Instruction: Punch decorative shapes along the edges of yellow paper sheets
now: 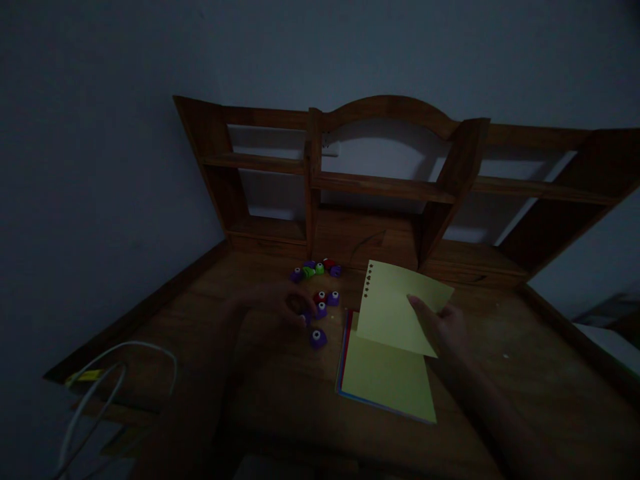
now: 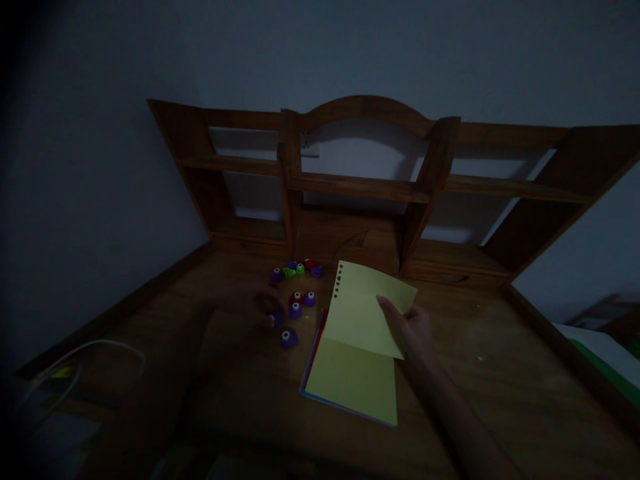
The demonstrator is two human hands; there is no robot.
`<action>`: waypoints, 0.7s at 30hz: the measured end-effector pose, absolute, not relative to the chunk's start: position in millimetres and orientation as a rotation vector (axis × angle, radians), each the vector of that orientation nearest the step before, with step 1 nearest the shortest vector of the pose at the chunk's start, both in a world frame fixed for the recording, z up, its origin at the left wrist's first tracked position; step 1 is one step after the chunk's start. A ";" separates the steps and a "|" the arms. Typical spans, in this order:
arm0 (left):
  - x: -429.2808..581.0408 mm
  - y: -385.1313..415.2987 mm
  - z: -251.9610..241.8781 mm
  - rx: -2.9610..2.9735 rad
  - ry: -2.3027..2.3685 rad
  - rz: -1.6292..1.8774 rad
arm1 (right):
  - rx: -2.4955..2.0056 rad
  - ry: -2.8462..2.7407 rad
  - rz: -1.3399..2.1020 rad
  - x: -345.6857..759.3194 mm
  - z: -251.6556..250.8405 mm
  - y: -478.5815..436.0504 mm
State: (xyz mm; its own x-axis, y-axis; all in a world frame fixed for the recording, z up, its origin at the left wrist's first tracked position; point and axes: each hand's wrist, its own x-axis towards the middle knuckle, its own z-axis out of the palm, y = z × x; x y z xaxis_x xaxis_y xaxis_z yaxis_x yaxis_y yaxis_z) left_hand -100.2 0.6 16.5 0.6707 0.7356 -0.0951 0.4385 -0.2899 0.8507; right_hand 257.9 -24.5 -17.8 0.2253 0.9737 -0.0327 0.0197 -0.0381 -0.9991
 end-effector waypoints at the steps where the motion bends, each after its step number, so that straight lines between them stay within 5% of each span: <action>1: -101.2 0.5 16.1 1.944 0.903 0.351 | -1.344 -1.031 1.059 257.1 -16.6 -25.5; 10: -102.8 8.8 9.1 2.030 0.881 0.271 | -1.392 -1.062 1.064 257.1 -11.2 -26.4; 17: -123.7 37.4 1.9 1.706 1.442 1.189 | -1.415 -1.043 1.130 257.6 -5.9 -26.5; 21: -142.0 45.2 -17.2 1.526 1.787 1.246 | -1.410 -1.055 1.156 257.6 -4.1 -28.4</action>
State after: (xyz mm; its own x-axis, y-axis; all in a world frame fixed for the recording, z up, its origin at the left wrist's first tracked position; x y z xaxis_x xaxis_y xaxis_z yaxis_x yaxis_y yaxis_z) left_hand -142.0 45.2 -17.2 -0.2657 0.9440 0.1958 0.5099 -0.0348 0.8595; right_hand 257.6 -28.4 -4.1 0.1664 0.9782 -0.1243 0.0344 -0.1317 -0.9907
